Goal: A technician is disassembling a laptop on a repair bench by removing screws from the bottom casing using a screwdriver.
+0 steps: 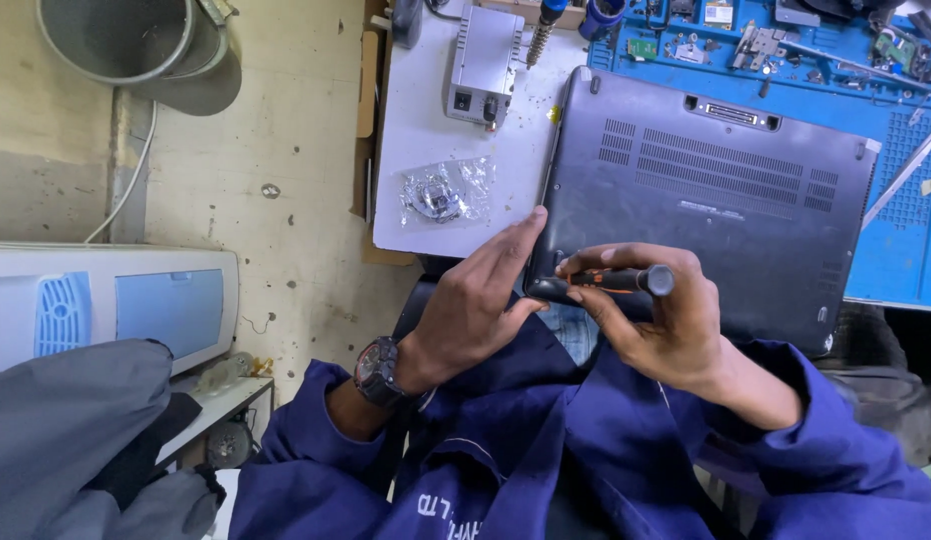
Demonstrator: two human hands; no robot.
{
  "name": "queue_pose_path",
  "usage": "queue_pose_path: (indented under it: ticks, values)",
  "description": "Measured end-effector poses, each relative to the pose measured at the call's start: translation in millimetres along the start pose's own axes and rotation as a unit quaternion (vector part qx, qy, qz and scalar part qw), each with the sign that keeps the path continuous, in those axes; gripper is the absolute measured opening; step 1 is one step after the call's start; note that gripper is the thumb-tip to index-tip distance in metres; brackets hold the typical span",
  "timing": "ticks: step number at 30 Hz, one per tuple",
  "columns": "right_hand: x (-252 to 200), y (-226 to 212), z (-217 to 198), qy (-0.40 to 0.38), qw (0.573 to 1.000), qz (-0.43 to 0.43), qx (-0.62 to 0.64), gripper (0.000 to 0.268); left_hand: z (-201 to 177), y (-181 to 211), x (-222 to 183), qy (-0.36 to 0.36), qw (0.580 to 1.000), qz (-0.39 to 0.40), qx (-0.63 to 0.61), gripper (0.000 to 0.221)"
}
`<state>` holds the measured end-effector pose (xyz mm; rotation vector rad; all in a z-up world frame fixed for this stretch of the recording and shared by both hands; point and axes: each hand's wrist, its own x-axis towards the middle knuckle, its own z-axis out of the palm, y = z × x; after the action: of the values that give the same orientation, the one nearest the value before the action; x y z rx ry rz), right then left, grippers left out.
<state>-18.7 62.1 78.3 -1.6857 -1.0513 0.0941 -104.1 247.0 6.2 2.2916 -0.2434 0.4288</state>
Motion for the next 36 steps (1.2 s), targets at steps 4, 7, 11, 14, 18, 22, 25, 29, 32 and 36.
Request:
queue_pose_path:
  ticks: [4, 7, 11, 14, 18, 22, 25, 29, 32, 36]
  values:
    - [1.6, -14.4, -10.3, -0.002, 0.998, 0.058, 0.038, 0.044, 1.6, -1.3, -0.4, -0.001, 1.000, 0.002, 0.010, 0.117]
    - [15.5, -29.0, -28.2, 0.037, 0.999, 0.009, -0.008, 0.047, 0.7, -2.0, 2.5, -0.025, 0.999, 0.014, 0.022, 0.101]
    - [52.2, -25.2, -39.8, 0.000, 0.997, -0.013, -0.080, 0.022, 0.8, 1.3, 4.9, -0.063, 0.984, 0.045, 0.160, 0.102]
    - [56.5, 6.9, -35.8, -0.013, 0.999, -0.007, -0.029, 0.044, 2.4, 2.5, 3.0, -0.055, 0.985, 0.043, 0.158, 0.081]
    - [67.6, 22.6, -28.4, -0.031, 0.997, -0.022, -0.064, 0.035, 2.7, 2.4, 2.8, -0.038, 0.988, 0.046, 0.141, 0.066]
    - [67.4, 27.1, -25.9, -0.027, 0.995, -0.034, -0.093, 0.036, 3.1, 0.6, 1.5, -0.050, 0.988, 0.040, 0.139, 0.066]
    - [68.5, 27.6, -26.3, -0.032, 0.993, -0.041, -0.104, 0.038, 2.8, 1.1, 1.7, -0.048, 0.987, 0.038, 0.147, 0.064]
    - [71.5, 27.6, -28.0, -0.023, 0.992, -0.049, -0.115, 0.035, 5.2, -0.2, 0.0, -0.045, 0.989, 0.036, 0.138, 0.064]
    - [80.7, 10.4, -39.7, -0.089, 0.996, 0.009, -0.006, 0.025, 4.2, -0.5, 0.7, -0.050, 0.988, 0.036, 0.139, 0.080]
    - [86.7, -10.4, -63.6, -0.082, 0.996, -0.036, -0.008, 0.027, 2.2, 0.4, 2.9, -0.040, 0.987, 0.044, 0.152, 0.080]
